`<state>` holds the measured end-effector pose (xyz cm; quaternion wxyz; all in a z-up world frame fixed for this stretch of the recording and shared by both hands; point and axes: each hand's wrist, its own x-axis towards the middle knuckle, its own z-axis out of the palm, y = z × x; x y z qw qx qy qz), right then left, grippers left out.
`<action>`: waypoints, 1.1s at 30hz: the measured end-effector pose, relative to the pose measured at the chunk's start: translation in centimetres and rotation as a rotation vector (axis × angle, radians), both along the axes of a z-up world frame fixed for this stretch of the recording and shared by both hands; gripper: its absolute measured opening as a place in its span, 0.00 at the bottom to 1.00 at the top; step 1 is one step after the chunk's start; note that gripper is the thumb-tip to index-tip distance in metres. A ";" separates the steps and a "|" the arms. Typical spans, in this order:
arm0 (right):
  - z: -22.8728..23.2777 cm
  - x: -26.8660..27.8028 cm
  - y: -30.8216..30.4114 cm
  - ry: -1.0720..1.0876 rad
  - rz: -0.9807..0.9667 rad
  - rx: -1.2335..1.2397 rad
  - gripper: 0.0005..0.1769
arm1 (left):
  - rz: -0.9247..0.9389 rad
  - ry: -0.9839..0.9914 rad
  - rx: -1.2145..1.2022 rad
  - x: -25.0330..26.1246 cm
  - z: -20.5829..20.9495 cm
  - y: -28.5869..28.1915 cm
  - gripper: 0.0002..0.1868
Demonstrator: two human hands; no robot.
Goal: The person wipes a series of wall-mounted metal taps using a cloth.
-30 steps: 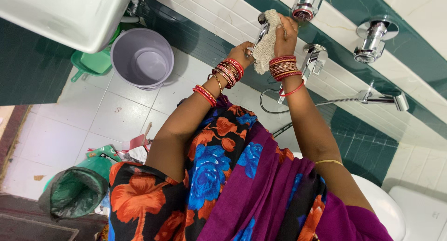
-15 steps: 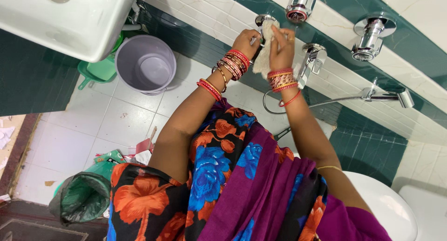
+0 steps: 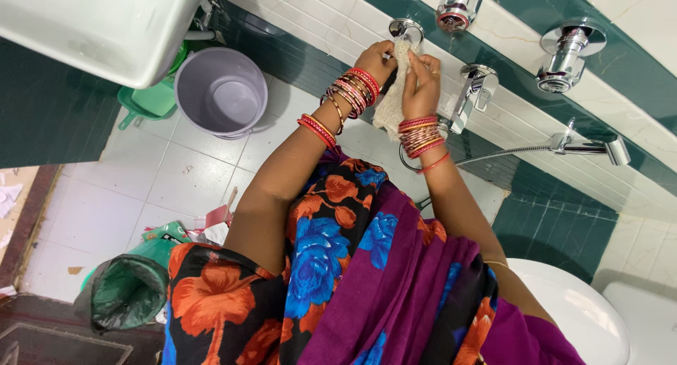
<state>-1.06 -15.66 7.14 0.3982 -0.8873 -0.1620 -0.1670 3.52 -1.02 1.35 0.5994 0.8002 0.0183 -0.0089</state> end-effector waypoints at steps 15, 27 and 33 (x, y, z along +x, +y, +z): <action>-5.8 -4.5 0.2 0.096 -0.124 0.068 0.11 | -0.066 0.117 0.013 0.6 -0.2 0.4 0.05; -6.3 -2.7 1.3 0.104 -0.174 0.180 0.17 | -0.048 -0.034 0.037 0.9 -0.6 0.4 0.04; -12.7 2.2 -1.3 0.372 -0.230 0.446 0.18 | -0.097 -0.057 0.110 1.4 -0.6 0.5 0.06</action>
